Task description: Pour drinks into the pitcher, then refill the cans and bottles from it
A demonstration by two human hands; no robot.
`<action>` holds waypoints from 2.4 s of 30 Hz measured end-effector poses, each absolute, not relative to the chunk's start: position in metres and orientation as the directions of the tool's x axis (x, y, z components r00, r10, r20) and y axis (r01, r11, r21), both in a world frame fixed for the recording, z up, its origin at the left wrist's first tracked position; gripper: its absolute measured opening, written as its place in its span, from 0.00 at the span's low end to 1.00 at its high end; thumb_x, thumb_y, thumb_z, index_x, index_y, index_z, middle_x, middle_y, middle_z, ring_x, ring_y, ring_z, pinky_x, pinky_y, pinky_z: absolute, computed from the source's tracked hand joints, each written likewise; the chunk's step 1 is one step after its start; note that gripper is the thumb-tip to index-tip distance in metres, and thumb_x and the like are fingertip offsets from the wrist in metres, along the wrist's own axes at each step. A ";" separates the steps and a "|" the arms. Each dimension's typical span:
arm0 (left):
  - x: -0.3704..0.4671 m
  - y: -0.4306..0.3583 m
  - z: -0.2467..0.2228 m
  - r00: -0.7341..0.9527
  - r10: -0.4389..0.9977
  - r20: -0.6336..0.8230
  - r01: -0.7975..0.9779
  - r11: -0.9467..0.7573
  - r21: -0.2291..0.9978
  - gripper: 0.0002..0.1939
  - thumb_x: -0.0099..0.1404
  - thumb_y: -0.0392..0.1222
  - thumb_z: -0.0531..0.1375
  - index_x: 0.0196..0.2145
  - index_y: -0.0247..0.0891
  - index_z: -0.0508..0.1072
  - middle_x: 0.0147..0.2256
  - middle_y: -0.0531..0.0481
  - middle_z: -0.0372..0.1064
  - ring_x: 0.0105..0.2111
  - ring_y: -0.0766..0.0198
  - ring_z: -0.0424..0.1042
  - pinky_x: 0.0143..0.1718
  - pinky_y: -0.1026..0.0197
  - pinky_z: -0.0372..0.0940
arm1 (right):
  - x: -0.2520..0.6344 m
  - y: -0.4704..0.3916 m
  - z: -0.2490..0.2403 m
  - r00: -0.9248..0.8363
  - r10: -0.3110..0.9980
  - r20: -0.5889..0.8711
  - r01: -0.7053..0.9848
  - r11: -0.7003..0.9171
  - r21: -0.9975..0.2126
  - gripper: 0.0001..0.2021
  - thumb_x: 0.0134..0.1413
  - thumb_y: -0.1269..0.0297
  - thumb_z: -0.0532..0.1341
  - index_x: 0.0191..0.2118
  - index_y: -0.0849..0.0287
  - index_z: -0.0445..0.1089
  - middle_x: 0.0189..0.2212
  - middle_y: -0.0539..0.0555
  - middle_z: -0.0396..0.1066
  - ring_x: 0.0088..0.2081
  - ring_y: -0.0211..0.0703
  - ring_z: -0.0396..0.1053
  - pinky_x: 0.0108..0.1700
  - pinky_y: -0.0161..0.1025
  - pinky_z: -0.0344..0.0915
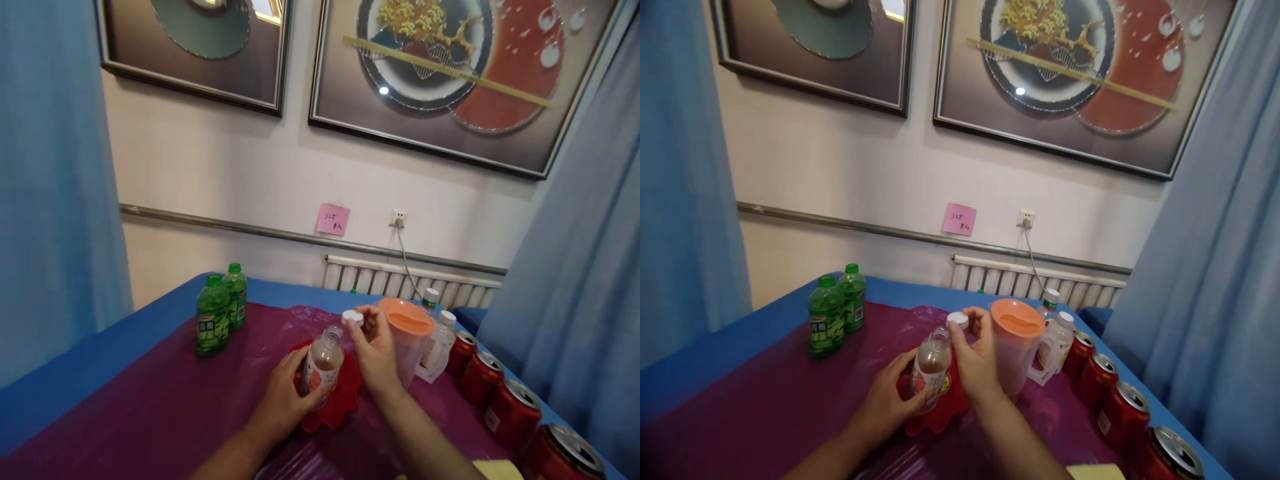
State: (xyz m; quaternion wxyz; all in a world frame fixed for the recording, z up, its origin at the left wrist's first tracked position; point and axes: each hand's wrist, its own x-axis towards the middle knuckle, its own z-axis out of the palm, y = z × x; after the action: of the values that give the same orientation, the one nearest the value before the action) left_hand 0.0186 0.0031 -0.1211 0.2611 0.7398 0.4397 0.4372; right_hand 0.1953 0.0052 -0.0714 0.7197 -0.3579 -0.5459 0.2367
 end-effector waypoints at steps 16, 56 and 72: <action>0.019 -0.002 -0.120 0.285 0.859 0.426 0.508 -0.512 0.693 0.27 0.55 0.45 0.68 0.53 0.46 0.73 0.52 0.48 0.76 0.51 0.52 0.74 0.55 0.53 0.68 | 0.203 -0.008 -0.098 0.082 0.760 0.644 0.152 0.629 -0.762 0.13 0.61 0.60 0.64 0.50 0.53 0.75 0.50 0.55 0.75 0.52 0.49 0.71 0.56 0.45 0.66; 0.019 -0.007 -0.114 0.343 0.825 0.450 0.476 -0.565 0.674 0.27 0.54 0.41 0.68 0.53 0.46 0.72 0.51 0.49 0.75 0.50 0.53 0.74 0.53 0.53 0.68 | 0.196 -0.007 -0.112 0.207 0.789 0.578 0.068 0.578 -0.813 0.15 0.55 0.58 0.69 0.46 0.55 0.71 0.40 0.51 0.74 0.42 0.45 0.72 0.48 0.42 0.68; 0.019 -0.008 -0.113 0.314 0.838 0.446 0.478 -0.546 0.689 0.26 0.56 0.45 0.68 0.53 0.46 0.73 0.51 0.48 0.76 0.50 0.54 0.74 0.53 0.53 0.69 | 0.203 -0.010 -0.110 0.125 0.690 0.713 0.272 0.668 -0.693 0.14 0.64 0.61 0.61 0.54 0.52 0.73 0.50 0.55 0.74 0.51 0.46 0.71 0.54 0.44 0.67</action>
State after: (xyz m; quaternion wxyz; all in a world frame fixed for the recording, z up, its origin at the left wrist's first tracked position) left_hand 0.0193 -0.0078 -0.1130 0.2218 0.7795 0.4220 0.4064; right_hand 0.2035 -0.0099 -0.1097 0.6498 -0.3747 -0.6415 0.1608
